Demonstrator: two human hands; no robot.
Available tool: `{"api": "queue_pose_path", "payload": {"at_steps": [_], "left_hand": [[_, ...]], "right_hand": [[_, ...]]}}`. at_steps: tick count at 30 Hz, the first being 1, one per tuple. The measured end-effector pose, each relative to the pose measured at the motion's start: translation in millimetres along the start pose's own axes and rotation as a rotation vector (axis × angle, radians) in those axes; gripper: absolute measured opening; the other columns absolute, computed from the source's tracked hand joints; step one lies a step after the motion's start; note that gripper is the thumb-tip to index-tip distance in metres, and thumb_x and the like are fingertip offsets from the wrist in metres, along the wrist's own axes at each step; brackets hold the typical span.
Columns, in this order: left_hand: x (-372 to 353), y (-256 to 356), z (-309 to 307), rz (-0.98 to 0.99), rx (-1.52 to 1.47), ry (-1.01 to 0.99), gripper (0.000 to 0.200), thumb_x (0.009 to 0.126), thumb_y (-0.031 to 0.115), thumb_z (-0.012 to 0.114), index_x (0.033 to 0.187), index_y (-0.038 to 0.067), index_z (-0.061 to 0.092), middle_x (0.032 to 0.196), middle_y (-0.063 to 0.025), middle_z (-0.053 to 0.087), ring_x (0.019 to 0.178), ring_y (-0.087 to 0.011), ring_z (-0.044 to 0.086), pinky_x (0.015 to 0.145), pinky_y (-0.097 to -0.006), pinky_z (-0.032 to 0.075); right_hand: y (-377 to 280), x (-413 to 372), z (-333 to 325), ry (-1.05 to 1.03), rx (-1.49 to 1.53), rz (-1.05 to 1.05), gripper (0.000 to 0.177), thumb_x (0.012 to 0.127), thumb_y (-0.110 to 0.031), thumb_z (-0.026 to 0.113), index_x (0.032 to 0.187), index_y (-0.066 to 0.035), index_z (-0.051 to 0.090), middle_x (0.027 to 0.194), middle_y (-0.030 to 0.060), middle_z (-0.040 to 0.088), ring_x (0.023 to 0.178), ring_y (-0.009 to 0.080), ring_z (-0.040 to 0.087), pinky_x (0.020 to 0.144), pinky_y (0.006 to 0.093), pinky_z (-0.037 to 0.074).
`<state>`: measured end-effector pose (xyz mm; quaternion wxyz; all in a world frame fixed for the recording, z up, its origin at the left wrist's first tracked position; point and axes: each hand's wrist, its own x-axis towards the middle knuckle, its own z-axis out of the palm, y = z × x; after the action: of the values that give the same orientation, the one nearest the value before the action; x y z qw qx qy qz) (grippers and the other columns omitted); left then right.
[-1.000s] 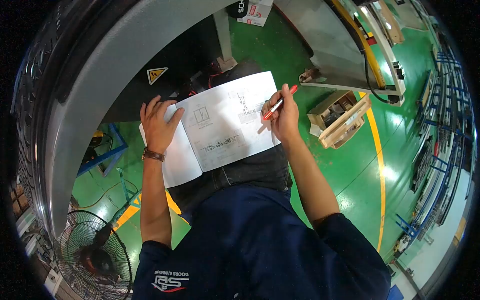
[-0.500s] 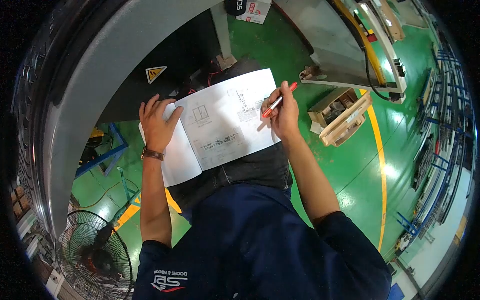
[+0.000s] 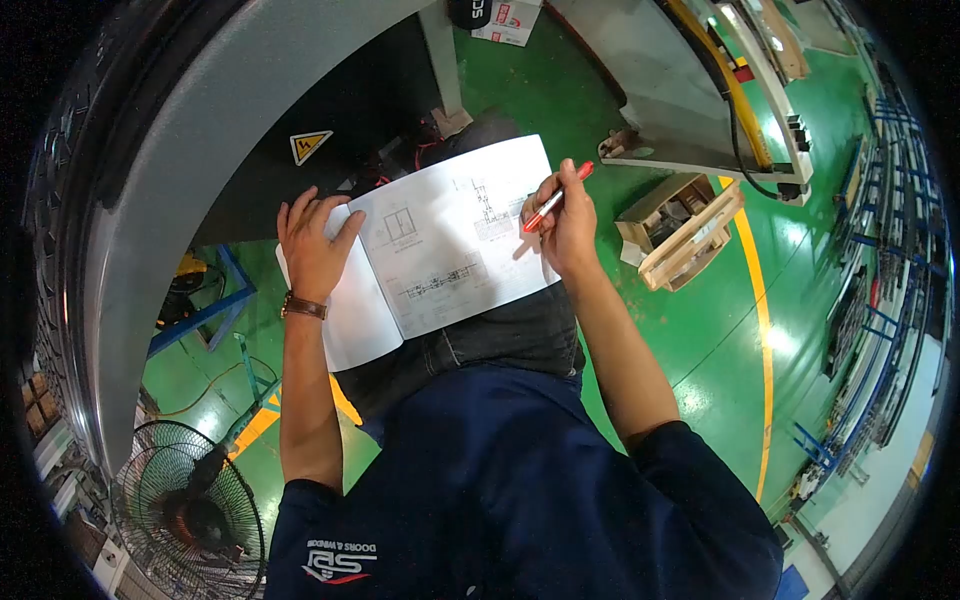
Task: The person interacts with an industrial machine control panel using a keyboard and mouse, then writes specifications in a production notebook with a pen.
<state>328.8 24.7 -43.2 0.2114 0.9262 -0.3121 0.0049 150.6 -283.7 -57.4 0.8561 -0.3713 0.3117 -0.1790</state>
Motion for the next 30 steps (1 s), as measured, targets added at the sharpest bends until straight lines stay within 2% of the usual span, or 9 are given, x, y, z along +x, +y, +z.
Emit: {"api": "queue_pose_path", "payload": {"at_steps": [3,6,21,24,30], "left_hand": [[0.0,-0.8,0.9,-0.001,-0.003,-0.002,0.031,0.094,0.039,0.08,0.114,0.015,0.08,0.114,-0.008,0.079,0.141,-0.0275,0.056,0.127,-0.054,0.025],[-0.7,-1.6,1.0,0.001,-0.004,-0.001,0.031,0.094,0.039,0.08,0.114,0.015,0.08,0.115,-0.0077,0.079,0.141,-0.0275,0.056,0.127,-0.0544,0.025],[-0.2,-1.3,1.3,0.001,-0.001,-0.008,0.033,0.094,0.041,0.08,0.113,0.014,0.08,0.113,-0.0075,0.079,0.141,-0.0278,0.056,0.127,-0.0556,0.025],[-0.1,-0.6,1.1,-0.007,0.0,-0.011,0.033,0.094,0.041,0.08,0.113,0.014,0.08,0.113,-0.0076,0.079,0.141,-0.0276,0.056,0.127,-0.0554,0.025],[-0.7,-2.9,4.2,0.006,-0.002,0.01,0.033,0.094,0.043,0.078,0.112,0.015,0.08,0.112,-0.0074,0.078,0.14,-0.0278,0.056,0.127,-0.0557,0.024]], "right_hand": [[-1.3,-0.9,1.7,0.0,-0.005,0.003,0.056,0.113,-0.052,0.054,0.077,-0.008,0.055,0.05,0.0001,0.039,0.044,0.0135,0.039,0.057,0.034,0.046],[-4.2,-2.6,4.4,0.025,-0.047,0.032,0.056,0.115,-0.05,0.049,0.075,-0.01,0.052,0.051,-0.0007,0.035,0.051,0.015,0.04,0.064,0.0337,0.043],[-5.1,-2.8,5.1,0.022,-0.058,0.032,0.055,0.113,-0.051,0.053,0.078,-0.009,0.053,0.052,-0.0004,0.037,0.05,0.0147,0.039,0.063,0.0337,0.043],[-2.6,0.0,3.7,0.036,-0.038,0.024,0.055,0.112,-0.052,0.055,0.078,-0.008,0.055,0.049,0.0002,0.04,0.044,0.0144,0.043,0.054,0.0325,0.045],[-1.6,0.3,3.8,0.02,-0.028,0.005,0.055,0.112,-0.051,0.056,0.078,-0.008,0.056,0.05,0.0004,0.041,0.044,0.0141,0.044,0.054,0.0328,0.046]]}}
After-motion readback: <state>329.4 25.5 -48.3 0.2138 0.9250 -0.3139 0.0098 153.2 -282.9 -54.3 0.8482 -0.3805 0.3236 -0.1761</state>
